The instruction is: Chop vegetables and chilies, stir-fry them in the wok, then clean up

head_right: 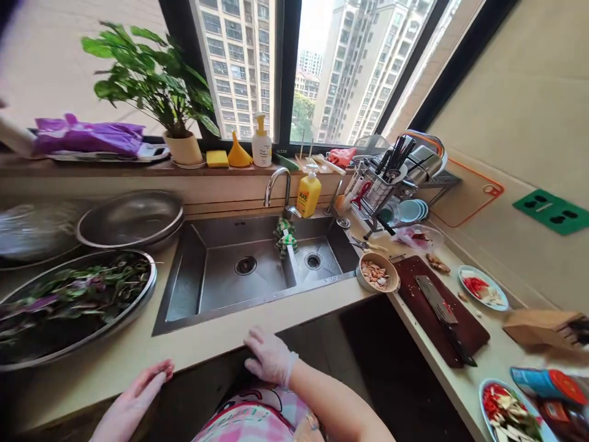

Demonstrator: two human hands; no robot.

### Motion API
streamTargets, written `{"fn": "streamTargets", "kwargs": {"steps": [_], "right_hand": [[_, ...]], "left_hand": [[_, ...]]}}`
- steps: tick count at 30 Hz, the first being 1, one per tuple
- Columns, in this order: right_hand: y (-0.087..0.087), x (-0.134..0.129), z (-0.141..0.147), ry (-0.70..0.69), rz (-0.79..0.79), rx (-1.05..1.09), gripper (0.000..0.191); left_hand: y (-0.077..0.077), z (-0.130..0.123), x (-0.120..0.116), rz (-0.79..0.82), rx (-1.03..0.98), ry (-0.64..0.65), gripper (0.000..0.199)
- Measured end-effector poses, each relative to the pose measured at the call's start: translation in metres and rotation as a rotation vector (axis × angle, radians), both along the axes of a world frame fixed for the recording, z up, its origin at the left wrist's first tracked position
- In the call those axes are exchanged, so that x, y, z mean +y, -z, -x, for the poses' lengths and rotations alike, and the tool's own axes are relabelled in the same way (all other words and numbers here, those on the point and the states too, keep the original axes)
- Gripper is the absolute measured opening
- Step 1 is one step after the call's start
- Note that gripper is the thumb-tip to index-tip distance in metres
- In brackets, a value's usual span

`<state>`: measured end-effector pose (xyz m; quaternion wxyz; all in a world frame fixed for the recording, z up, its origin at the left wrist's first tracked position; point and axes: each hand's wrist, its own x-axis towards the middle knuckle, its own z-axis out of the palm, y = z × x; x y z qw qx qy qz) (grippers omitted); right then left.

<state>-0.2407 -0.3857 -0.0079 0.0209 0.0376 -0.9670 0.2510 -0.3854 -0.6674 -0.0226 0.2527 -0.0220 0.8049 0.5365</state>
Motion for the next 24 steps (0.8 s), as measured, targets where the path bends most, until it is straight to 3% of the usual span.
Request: {"fn": "streamTargets", "kwargs": {"steps": [4, 8, 12, 15, 19, 24], "right_hand": [[0.017, -0.013, -0.002, -0.321, 0.004, 0.157, 0.037], [0.006, 0.018, 0.039, -0.374, -0.032, 0.247, 0.031], [-0.016, 0.072, 0.077, -0.050, 0.042, 0.211, 0.022], [-0.026, 0.114, 0.077, 0.098, 0.080, 0.170, 0.020], [-0.036, 0.177, 0.030, 0.273, 0.089, 0.102, 0.026], [-0.065, 0.286, -0.075, 0.859, -0.106, -0.153, 0.036]], "left_hand": [[-0.011, 0.020, 0.033, -0.075, -0.091, 0.016, 0.069], [-0.012, 0.011, 0.063, -0.092, -0.147, 0.008, 0.071], [-0.024, -0.001, 0.092, -0.041, -0.126, -0.052, 0.064], [-0.034, -0.012, 0.118, 0.035, -0.081, -0.112, 0.061], [-0.034, -0.027, 0.175, 0.092, -0.080, -0.160, 0.060], [-0.031, -0.040, 0.265, 0.037, -0.036, 0.038, 0.060]]}}
